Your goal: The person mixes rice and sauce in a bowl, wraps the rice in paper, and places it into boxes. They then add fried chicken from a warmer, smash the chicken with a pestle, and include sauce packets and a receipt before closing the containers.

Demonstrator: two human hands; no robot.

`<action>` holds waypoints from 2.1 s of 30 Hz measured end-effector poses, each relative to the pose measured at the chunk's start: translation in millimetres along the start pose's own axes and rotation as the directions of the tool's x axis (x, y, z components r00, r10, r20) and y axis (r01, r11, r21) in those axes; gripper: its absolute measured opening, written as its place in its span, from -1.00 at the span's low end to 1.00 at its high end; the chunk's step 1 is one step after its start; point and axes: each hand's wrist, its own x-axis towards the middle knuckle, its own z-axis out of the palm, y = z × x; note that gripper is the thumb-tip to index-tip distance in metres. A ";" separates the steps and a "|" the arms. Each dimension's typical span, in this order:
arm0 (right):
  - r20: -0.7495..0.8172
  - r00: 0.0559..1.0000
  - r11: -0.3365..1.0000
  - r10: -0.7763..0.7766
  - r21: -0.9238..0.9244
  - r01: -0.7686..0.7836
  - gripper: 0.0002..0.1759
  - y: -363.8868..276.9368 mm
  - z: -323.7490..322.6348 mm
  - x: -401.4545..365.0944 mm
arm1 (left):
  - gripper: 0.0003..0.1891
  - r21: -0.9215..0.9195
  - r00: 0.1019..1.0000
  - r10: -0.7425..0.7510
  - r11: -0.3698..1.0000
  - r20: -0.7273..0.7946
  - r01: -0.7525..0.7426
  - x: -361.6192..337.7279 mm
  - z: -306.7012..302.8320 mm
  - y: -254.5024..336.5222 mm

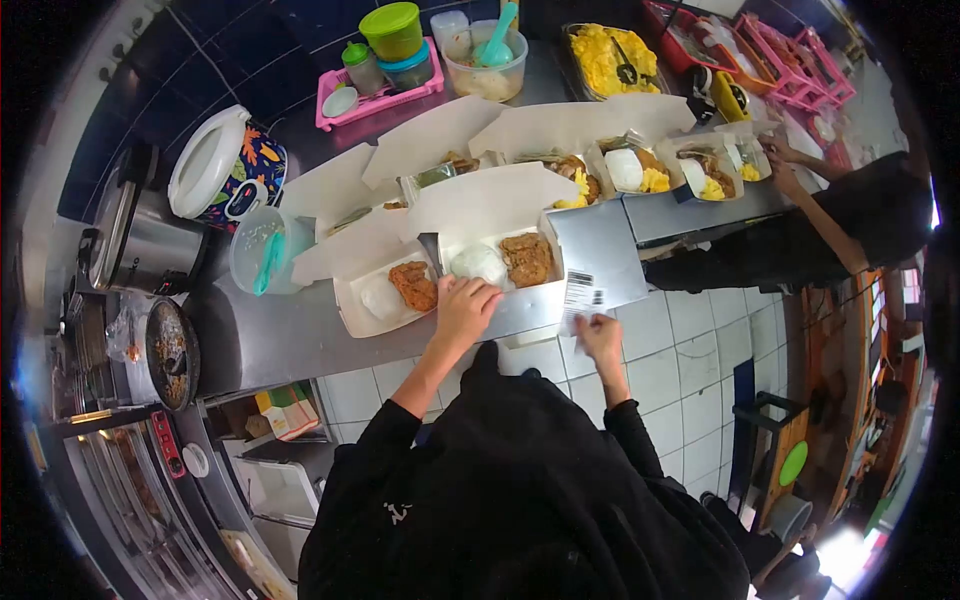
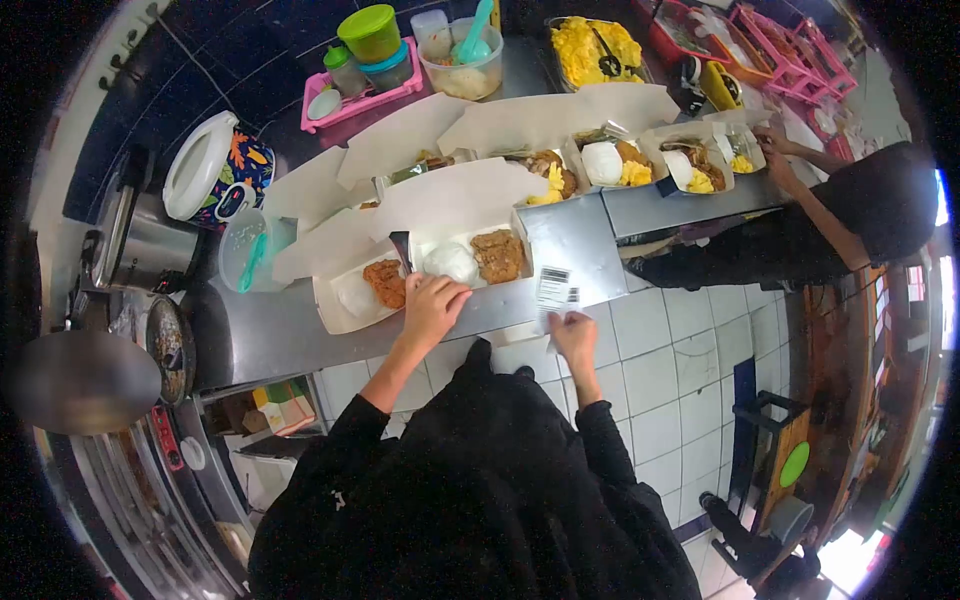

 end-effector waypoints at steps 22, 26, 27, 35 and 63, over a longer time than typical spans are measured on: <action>0.348 0.748 0.762 -0.566 0.568 0.312 -0.44 -163.7 22.1 -111.0 | -0.71 0.163 0.970 -0.228 0.964 0.087 0.212 -81.7 -81.5 -55.7; 0.491 0.707 0.860 -0.509 0.330 0.390 -0.30 -135.1 102.6 -100.4 | -0.87 0.188 0.985 -0.074 0.981 0.156 0.044 -88.0 -84.1 -87.4; 0.486 0.664 0.823 -0.568 0.317 0.472 -0.26 -131.5 103.9 -95.7 | -0.89 0.158 0.983 -0.067 0.987 0.171 0.040 -82.2 -87.0 -90.2; 0.460 0.568 0.445 -0.682 -0.355 0.822 -0.41 -150.5 159.6 -102.2 | -0.93 0.092 0.977 -0.116 0.991 0.180 0.100 -71.1 -103.2 -79.4; 0.496 0.868 0.925 0.029 -0.342 0.164 -0.49 435.6 -263.4 -163.3 | -0.58 0.072 0.370 -0.786 0.387 -0.496 0.919 -310.2 166.5 102.7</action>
